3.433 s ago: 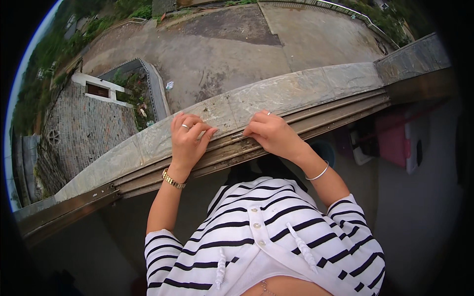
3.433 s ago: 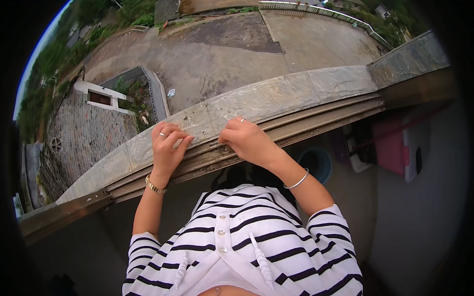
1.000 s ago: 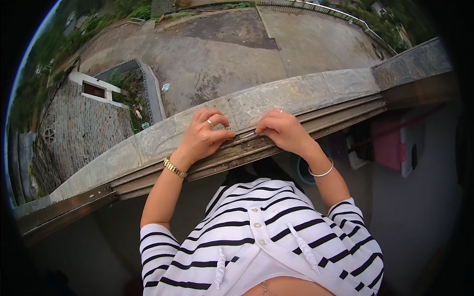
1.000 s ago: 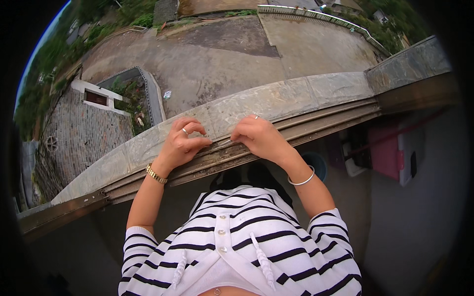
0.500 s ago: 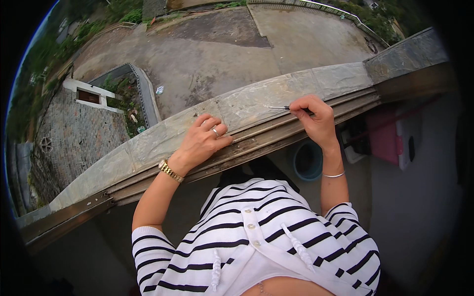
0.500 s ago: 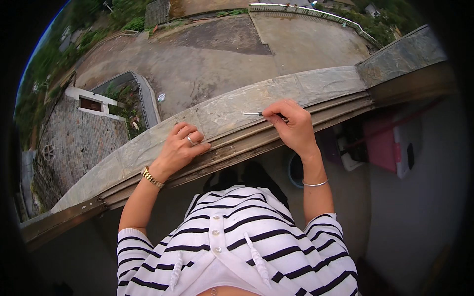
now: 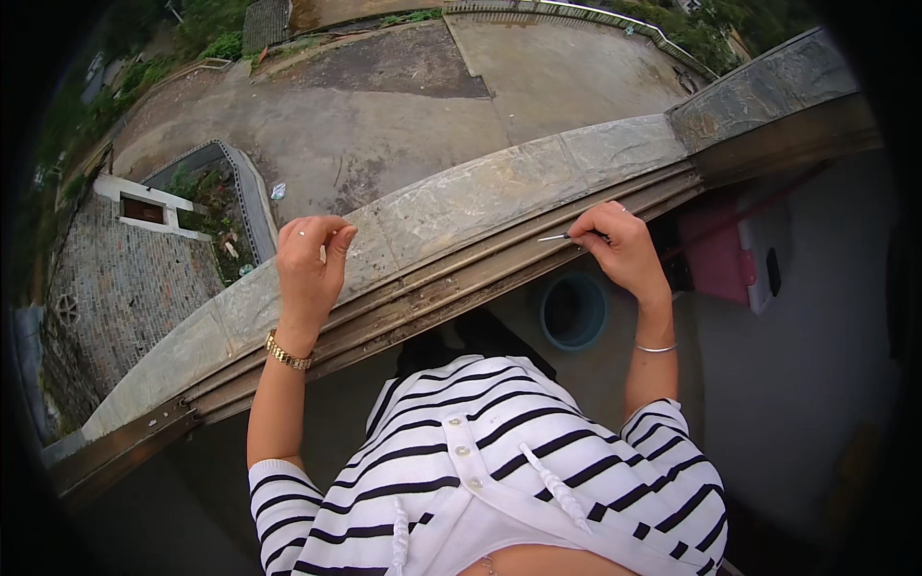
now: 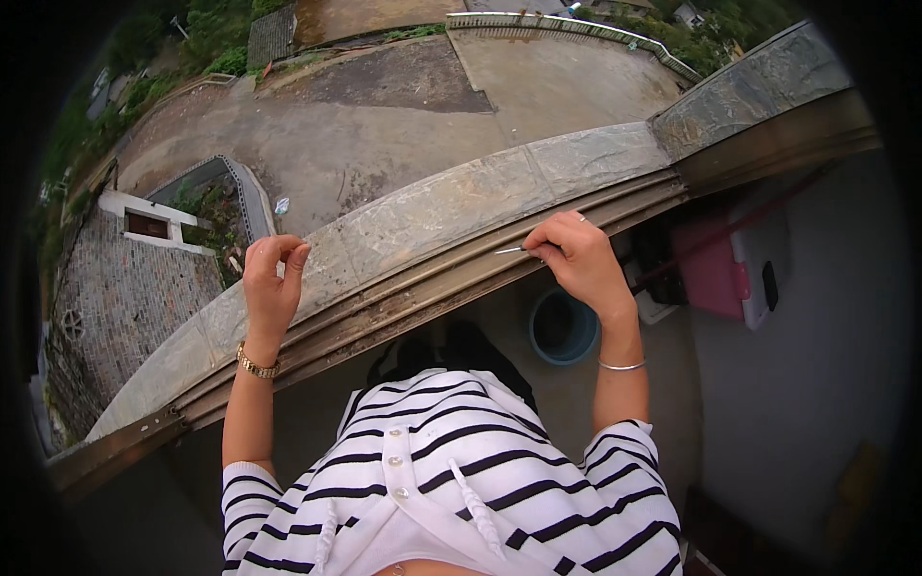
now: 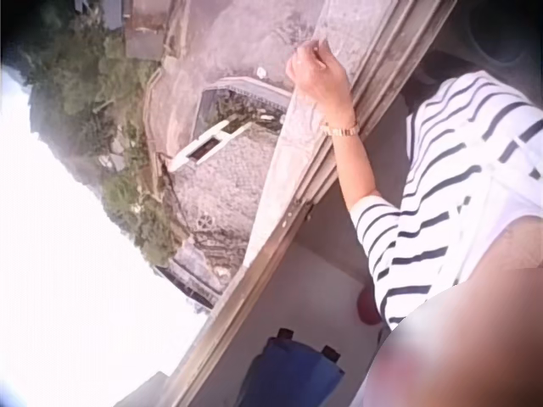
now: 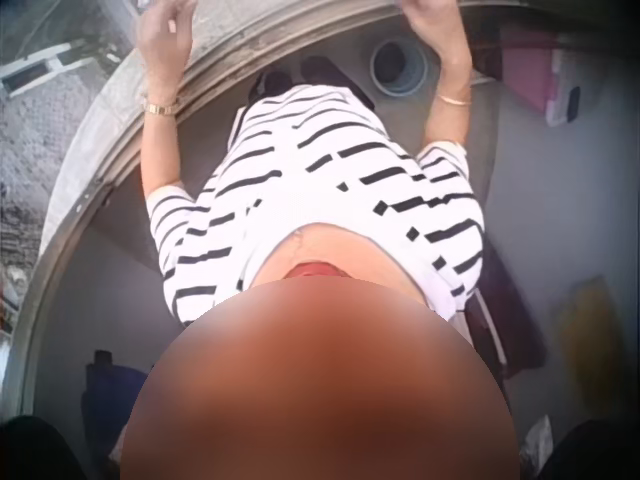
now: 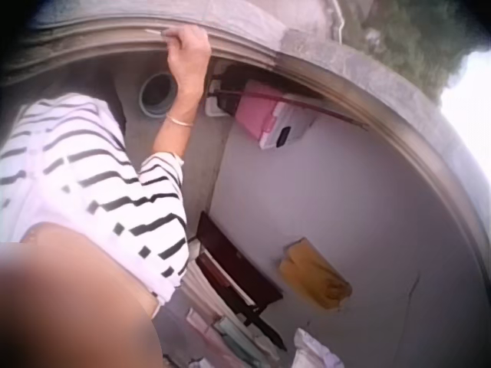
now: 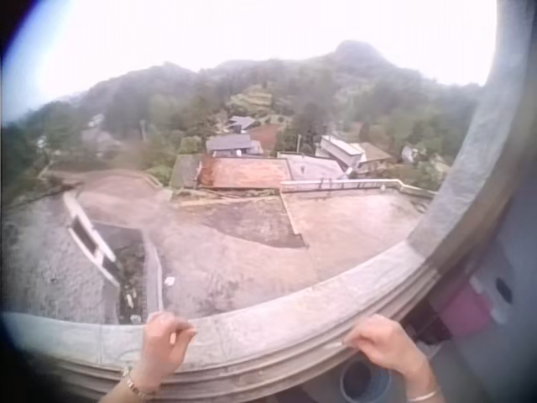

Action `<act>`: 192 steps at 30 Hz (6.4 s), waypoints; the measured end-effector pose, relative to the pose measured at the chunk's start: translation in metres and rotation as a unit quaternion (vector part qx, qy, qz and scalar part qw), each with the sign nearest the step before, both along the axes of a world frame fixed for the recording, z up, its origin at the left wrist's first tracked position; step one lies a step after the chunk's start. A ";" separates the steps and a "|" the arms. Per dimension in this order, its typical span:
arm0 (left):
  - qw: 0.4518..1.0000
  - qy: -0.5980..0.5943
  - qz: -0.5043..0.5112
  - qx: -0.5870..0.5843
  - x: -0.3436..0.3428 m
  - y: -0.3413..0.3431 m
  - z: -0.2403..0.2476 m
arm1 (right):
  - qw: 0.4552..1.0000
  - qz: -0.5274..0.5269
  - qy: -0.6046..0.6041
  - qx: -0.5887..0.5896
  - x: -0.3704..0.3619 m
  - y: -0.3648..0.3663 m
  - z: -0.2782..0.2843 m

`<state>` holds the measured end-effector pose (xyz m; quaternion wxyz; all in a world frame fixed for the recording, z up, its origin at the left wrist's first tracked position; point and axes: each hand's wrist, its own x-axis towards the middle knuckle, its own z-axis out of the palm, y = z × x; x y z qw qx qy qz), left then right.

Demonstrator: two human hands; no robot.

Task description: The person uses a small metal tool to scrape debris from a window sill. They then dip a cloth into a bucket of water, wring it out, and wipe the top of a white plastic storage bin.

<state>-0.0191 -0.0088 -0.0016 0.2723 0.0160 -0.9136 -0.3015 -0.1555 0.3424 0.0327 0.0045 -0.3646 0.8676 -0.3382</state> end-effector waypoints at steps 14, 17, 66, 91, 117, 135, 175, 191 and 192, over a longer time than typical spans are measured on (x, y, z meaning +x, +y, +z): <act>0.992 0.006 -0.056 -0.112 0.005 0.018 -0.014 | 0.999 0.012 0.045 -0.002 0.032 -0.035 -0.021; 0.991 0.008 -0.060 -0.120 0.003 0.019 -0.015 | 0.999 0.019 0.026 -0.004 0.034 -0.041 -0.028; 0.992 -0.013 -0.032 -0.121 -0.004 0.005 -0.013 | 0.926 0.150 -0.173 0.300 -0.122 0.018 0.014; 0.991 -0.009 -0.058 -0.117 0.000 0.009 -0.014 | 0.881 -0.246 0.188 0.358 -0.053 0.118 -0.012; 0.991 0.000 -0.064 -0.115 0.005 0.011 -0.012 | 0.950 -0.094 0.076 0.287 0.019 0.008 0.027; 0.990 0.005 -0.075 -0.116 0.001 0.014 -0.015 | 0.978 0.068 -0.118 0.157 0.023 -0.031 0.005; 0.989 -0.107 0.012 -0.104 0.143 0.021 -0.002 | 0.962 0.243 -0.027 0.119 0.093 -0.129 -0.007; 0.995 -0.073 -0.008 -0.064 0.131 0.031 -0.014 | 0.962 0.262 -0.021 0.075 0.120 -0.148 -0.021; 0.996 -0.060 0.004 -0.067 0.132 0.028 -0.014 | 0.962 0.260 -0.037 0.071 0.114 -0.146 -0.015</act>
